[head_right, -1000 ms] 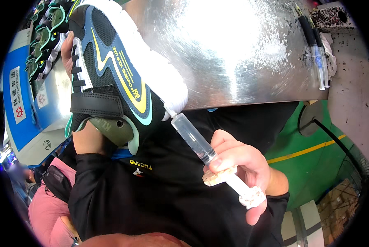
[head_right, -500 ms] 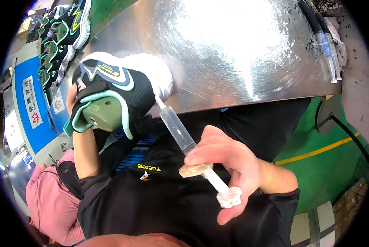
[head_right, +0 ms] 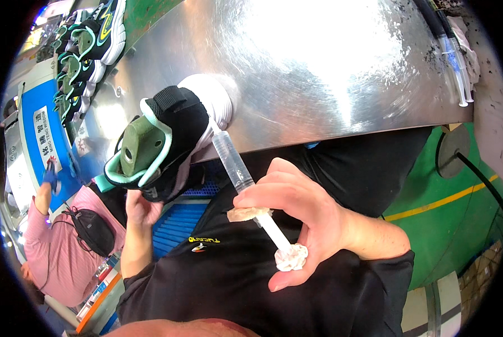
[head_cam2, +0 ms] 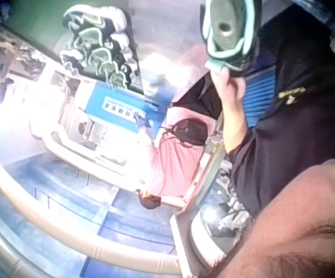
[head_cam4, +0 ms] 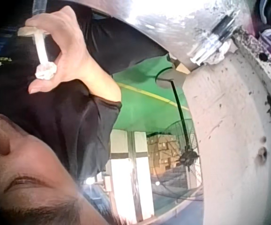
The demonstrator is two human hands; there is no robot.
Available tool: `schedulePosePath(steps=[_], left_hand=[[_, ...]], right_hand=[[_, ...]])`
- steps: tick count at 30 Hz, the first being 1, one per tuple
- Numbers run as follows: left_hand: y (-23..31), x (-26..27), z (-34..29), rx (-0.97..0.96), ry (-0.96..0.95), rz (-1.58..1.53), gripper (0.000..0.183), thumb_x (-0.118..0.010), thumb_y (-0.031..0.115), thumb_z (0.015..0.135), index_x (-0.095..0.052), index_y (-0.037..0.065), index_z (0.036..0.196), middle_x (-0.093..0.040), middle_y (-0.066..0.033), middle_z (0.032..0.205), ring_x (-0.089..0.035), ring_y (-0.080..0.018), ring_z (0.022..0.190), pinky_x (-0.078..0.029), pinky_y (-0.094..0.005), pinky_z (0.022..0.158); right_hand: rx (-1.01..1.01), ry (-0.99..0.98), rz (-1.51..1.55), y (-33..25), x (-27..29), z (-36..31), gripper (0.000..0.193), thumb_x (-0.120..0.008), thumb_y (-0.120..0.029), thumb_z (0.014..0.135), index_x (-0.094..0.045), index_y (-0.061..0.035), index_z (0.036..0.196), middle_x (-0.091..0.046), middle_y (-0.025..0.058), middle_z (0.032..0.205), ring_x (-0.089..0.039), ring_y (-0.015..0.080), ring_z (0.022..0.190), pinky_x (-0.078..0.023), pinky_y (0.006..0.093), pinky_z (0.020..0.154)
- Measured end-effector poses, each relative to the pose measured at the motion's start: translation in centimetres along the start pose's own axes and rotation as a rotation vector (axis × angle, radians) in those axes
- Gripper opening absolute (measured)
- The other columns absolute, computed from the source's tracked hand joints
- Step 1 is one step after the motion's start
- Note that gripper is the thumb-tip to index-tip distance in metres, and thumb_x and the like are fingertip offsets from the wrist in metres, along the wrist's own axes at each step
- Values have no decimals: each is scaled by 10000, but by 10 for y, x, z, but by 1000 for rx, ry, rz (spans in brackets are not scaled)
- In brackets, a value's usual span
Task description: The person repeatedly picks up black and teal sneakers from a metal table, inserts a syringe needle into the shoe's sole, and injects a clear liquid. After each injection, the shoe is placed back on the table. The process is repeated for multiple shoes in a factory setting.
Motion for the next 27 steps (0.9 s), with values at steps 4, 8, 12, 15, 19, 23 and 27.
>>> schedulePosePath(steps=[4, 8, 12, 15, 19, 23, 27], left_hand=[[-26, -52, 2, 82, -95, 39, 753, -632, 115, 760, -246, -27, 1391, -375, -212, 1386, -401, -319, 1276, -292, -440, 1096], [-50, -67, -3, 150, -90, -19, 864, -704, 114, 688, -232, -22, 1399, -353, -208, 1402, -364, -308, 1306, -248, -424, 1118], [-66, -66, -6, 186, -129, -91, 871, -695, 70, 670, -222, -60, 1389, -363, -205, 1394, -378, -299, 1299, -283, -425, 1101], [-76, -71, -2, 248, -196, -163, 891, -679, 38, 645, -208, -57, 1395, -390, -198, 1372, -419, -293, 1269, -330, -418, 1070], [-80, -80, -3, 281, -239, -206, 884, -646, 0, 634, -209, -44, 1402, -425, -200, 1346, -449, -304, 1242, -345, -423, 1052], [-85, -89, -4, 356, -251, -199, 871, -626, -24, 602, -253, -32, 1389, -453, -188, 1321, -460, -304, 1229, -346, -421, 1048], [-88, -104, 4, 401, -328, -240, 842, -599, -49, 571, -314, -20, 1363, -483, -167, 1290, -477, -308, 1203, -331, -417, 1056]], right_hand=[[-2, 0, -24, 0, -1, -1, 891, -809, -560, 537, -505, -8, 1167, -625, 72, 974, -489, 167, 754, -311, 302, 694], [-14, -19, -30, -2, -4, 0, 912, -808, -586, 533, -496, -9, 1166, -612, 76, 970, -477, 157, 757, -293, 299, 691], [-19, -36, -39, -10, -8, 5, 916, -809, -590, 528, -498, -8, 1164, -609, 75, 974, -471, 157, 749, -291, 297, 686], [-20, -43, -53, -14, -11, 8, 915, -813, -586, 526, -501, -7, 1162, -609, 73, 965, -466, 157, 743, -290, 296, 682], [-35, -37, -45, -21, -13, 14, 864, -829, -504, 518, -524, 3, 1147, -622, 88, 1010, -491, 186, 730, -333, 300, 667], [-54, -72, -52, -26, -16, 14, 910, -823, -575, 514, -516, 0, 1148, -604, 81, 945, -453, 160, 736, -298, 290, 662], [-165, -122, -22, -36, -19, 13, 900, -829, -566, 507, -531, 11, 1131, -602, 92, 947, -450, 168, 726, -307, 288, 655]])
Point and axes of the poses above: each hand's wrist, its own z-axis towards the middle knuckle, its own x-axis out of the back of the hand, y = z × x, the point moved 6 cm from there along z, towards the middle knuckle
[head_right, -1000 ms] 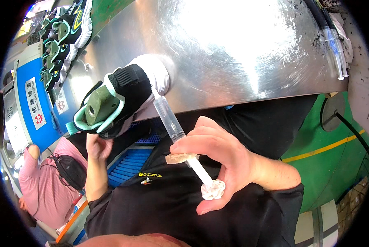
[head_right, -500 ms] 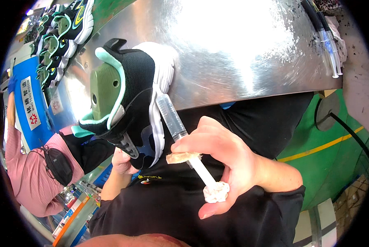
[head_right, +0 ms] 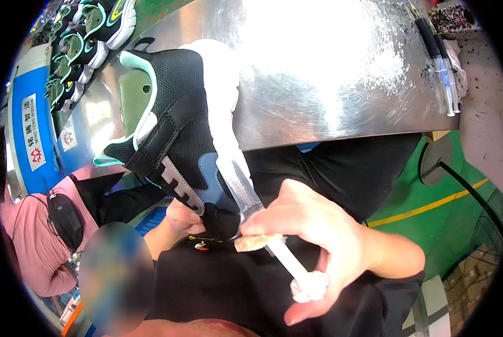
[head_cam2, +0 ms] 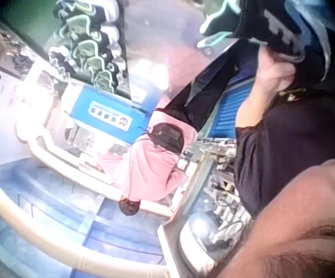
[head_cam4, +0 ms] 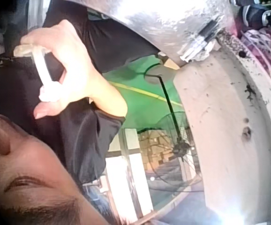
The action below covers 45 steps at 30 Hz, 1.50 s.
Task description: The person repeatedly picks up black and teal sneakers from a metal table, inserts a syringe needle into the shoe's sole, and injects a clear liquid. After each injection, the shoe is placed back on the table. The process is repeated for multiple shoes in a factory setting.
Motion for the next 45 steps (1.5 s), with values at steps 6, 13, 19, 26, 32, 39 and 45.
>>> schedulePosePath(steps=[6, 13, 19, 26, 32, 39, 45], left_hand=[[-12, 1, 5, 132, -170, -244, 673, -579, -123, 621, -438, -19, 1271, -545, -151, 1213, -509, -296, 1158, -376, -402, 1008], [-21, -16, 25, 204, -346, -185, 368, -569, -76, 778, -554, -35, 1143, -601, -134, 1140, -561, -244, 1079, -430, -350, 951], [-21, -51, 53, 224, -429, -188, 319, -532, -9, 866, -542, -36, 1183, -574, -134, 1204, -536, -229, 1126, -382, -342, 1011], [-23, -68, 88, 124, -508, -137, 361, -542, -54, 835, -549, 21, 1187, -567, -110, 1223, -504, -250, 1180, -369, -400, 1043], [-15, -85, 96, 117, -512, -179, 354, -540, -15, 873, -511, 2, 1226, -554, -100, 1235, -512, -200, 1164, -381, -351, 1038], [-9, -89, 97, 45, -424, -156, 319, -553, 14, 877, -530, 15, 1195, -577, -134, 1180, -563, -253, 1099, -501, -345, 926], [-6, -99, 99, -2, -429, -133, 370, -551, 59, 891, -473, -11, 1246, -539, -181, 1226, -545, -324, 1127, -555, -310, 852]], right_hand=[[-199, -18, 103, -25, 0, -8, 892, -841, -550, 487, -552, 14, 1115, -627, 75, 899, -443, 155, 698, -300, 277, 644], [-369, 41, 15, -70, -1, -23, 820, -835, -554, 488, -607, -25, 1072, -640, 76, 877, -453, 140, 673, -278, 269, 611], [-322, 21, -190, -96, 3, -50, 815, -819, -607, 491, -615, -65, 1065, -629, 87, 910, -454, 151, 682, -291, 276, 601], [-243, 105, -419, -101, 2, -59, 844, -820, -615, 483, -583, -73, 1085, -609, 85, 913, -439, 166, 693, -295, 285, 626], [-89, 115, -659, -90, -11, -52, 656, -760, -530, 627, -611, -19, 1010, -609, 17, 826, -431, 152, 608, -298, 300, 577], [55, 140, -966, -74, -22, -46, 534, -726, -446, 693, -598, -29, 1002, -634, -7, 847, -438, 123, 577, -308, 273, 567], [85, 99, -1103, -64, -26, -49, 519, -717, -404, 702, -575, -32, 1035, -638, -16, 852, -434, 128, 555, -324, 272, 557]])
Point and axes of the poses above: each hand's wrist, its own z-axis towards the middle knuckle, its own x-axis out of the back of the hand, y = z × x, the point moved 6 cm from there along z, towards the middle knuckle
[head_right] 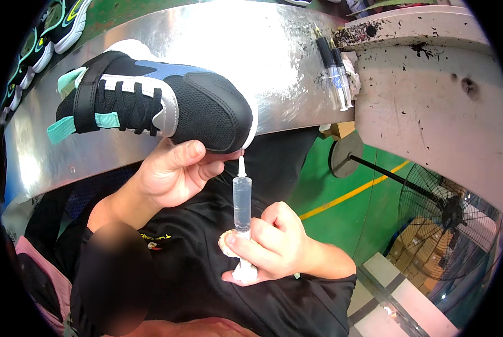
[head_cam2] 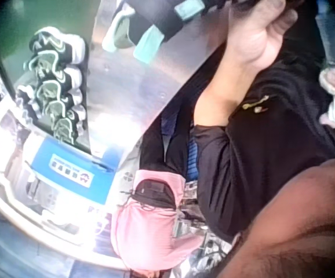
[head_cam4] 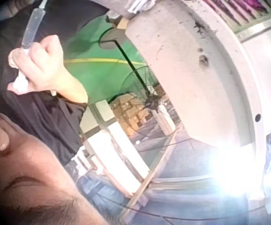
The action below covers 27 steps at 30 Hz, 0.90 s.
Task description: The person repeatedly picks up black and teal sneakers from a metal table, inserts a syringe needle into the shoe's sole, and injects a clear liquid. After each injection, the shoe is placed back on the table. The process is repeated for multiple shoes in a factory setting.
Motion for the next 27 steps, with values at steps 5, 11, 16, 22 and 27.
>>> schedulePosePath(steps=[5, 11, 16, 22, 27], left_hand=[[0, -3, 2, 1, 28, -4, 376, -548, 36, 883, -469, -23, 1246, -552, -187, 1203, -547, -330, 1125, -557, -321, 841], [7, 16, -48, 46, 29, -111, 512, -593, -34, 770, -453, -24, 1262, -561, -189, 1191, -568, -317, 1078, -485, -422, 895], [67, 27, -143, -172, 467, 244, 649, -681, 18, 678, -400, -42, 1260, -537, -168, 1211, -528, -270, 1145, -423, -398, 984], [143, 18, -95, -364, 485, 672, 541, -674, 27, 735, -430, -52, 1212, -559, -150, 1169, -571, -237, 1066, -459, -383, 944], [208, 18, 89, -264, 362, 930, 456, -636, 194, 846, -476, -50, 1196, -600, -116, 1106, -607, -190, 968, -468, -342, 910]], right_hand=[[27, 37, -36, 1, 1, -1, 535, -734, -428, 690, -573, -54, 1037, -602, -7, 789, -422, 138, 554, -319, 282, 548], [63, 102, -57, 20, 12, 5, 705, -785, -539, 598, -511, -99, 1076, -492, 59, 891, -452, 217, 702, -345, 375, 676], [-39, 254, -138, 100, -7, 24, 883, -780, -603, 546, -455, -82, 1180, -437, 108, 998, -416, 288, 909, -351, 430, 804], [-60, 309, -176, 130, -13, 55, 839, -836, -480, 504, -496, -56, 1143, -456, 133, 1011, -415, 315, 919, -364, 422, 820], [-63, 303, -206, 132, -8, 55, 830, -830, -453, 534, -467, -35, 1151, -482, 149, 1013, -451, 330, 897, -384, 433, 797]])
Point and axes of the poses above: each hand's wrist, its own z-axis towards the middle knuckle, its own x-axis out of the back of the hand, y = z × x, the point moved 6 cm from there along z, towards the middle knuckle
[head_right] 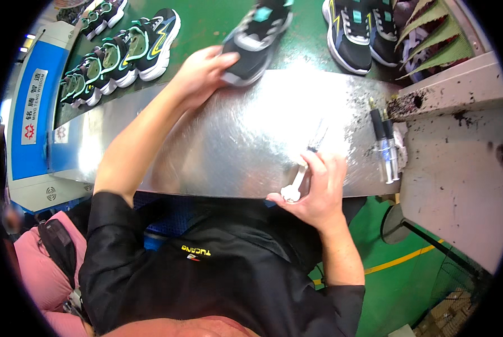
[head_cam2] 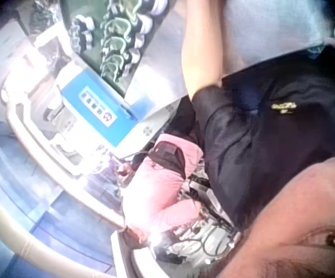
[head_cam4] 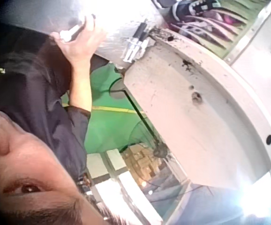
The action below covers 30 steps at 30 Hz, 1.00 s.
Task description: The person repeatedly picks up black and teal sneakers from a metal table, inserts a syringe needle into the shoe's sole, and injects a clear liquid. After each injection, the shoe is placed back on the table. The process is repeated for multiple shoes in a factory setting.
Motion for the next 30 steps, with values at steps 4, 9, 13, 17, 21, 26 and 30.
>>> schedulePosePath(steps=[4, 9, 13, 17, 21, 26, 30], left_hand=[[-12, -35, 96, 39, -9, 139, 470, -602, 329, 882, -553, -79, 1110, -637, -162, 971, -642, -213, 839, -536, -312, 742], [18, -15, 52, -81, 85, 725, 459, -602, 390, 868, -601, -49, 1000, -637, -136, 812, -633, -160, 695, -529, -270, 635], [34, 84, -38, -423, 411, 583, 470, -701, 98, 780, -380, 6, 1111, -522, -79, 874, -559, -116, 777, -502, -267, 640], [43, 174, -96, -592, 890, 811, 755, -742, 90, 686, -301, -19, 1289, -459, -136, 1132, -498, -215, 1011, -446, -372, 887], [81, 169, -60, -601, 865, 893, 890, -796, 246, 602, -347, 67, 1350, -519, -220, 1233, -508, -317, 1153, -407, -354, 960], [84, 163, -60, -470, 860, 631, 802, -752, 135, 592, -398, 127, 1311, -599, -175, 1093, -595, -257, 988, -463, -337, 842], [61, 135, -109, -527, 483, 229, 779, -754, 56, 636, -408, 115, 1331, -601, -125, 1053, -590, -167, 919, -490, -284, 802]], right_hand=[[-7, -2, -1, 2, -4, 1, 829, -833, -447, 529, -459, -42, 1149, -469, 142, 974, -444, 323, 859, -378, 424, 767], [-39, -31, 32, 6, -5, -1, 842, -809, -524, 546, -463, -44, 1145, -463, 127, 946, -434, 314, 851, -369, 422, 771], [-60, -10, 57, 8, -4, -3, 879, -768, -604, 569, -451, -32, 1156, -454, 130, 954, -431, 303, 877, -365, 415, 782], [-62, -20, 94, 3, -11, -12, 938, -714, -676, 592, -425, -18, 1194, -424, 134, 1009, -432, 293, 931, -364, 419, 814], [-78, 4, 195, 15, -23, -21, 974, -670, -704, 627, -399, 2, 1241, -417, 146, 1073, -434, 295, 1007, -368, 409, 857], [-123, -60, 208, 35, -20, -38, 1003, -631, -686, 692, -321, 39, 1312, -383, 183, 1254, -419, 300, 1144, -350, 408, 961], [-182, -88, 359, 32, -18, -50, 989, -598, -672, 737, -266, 22, 1358, -348, 188, 1321, -397, 287, 1185, -354, 393, 979]])
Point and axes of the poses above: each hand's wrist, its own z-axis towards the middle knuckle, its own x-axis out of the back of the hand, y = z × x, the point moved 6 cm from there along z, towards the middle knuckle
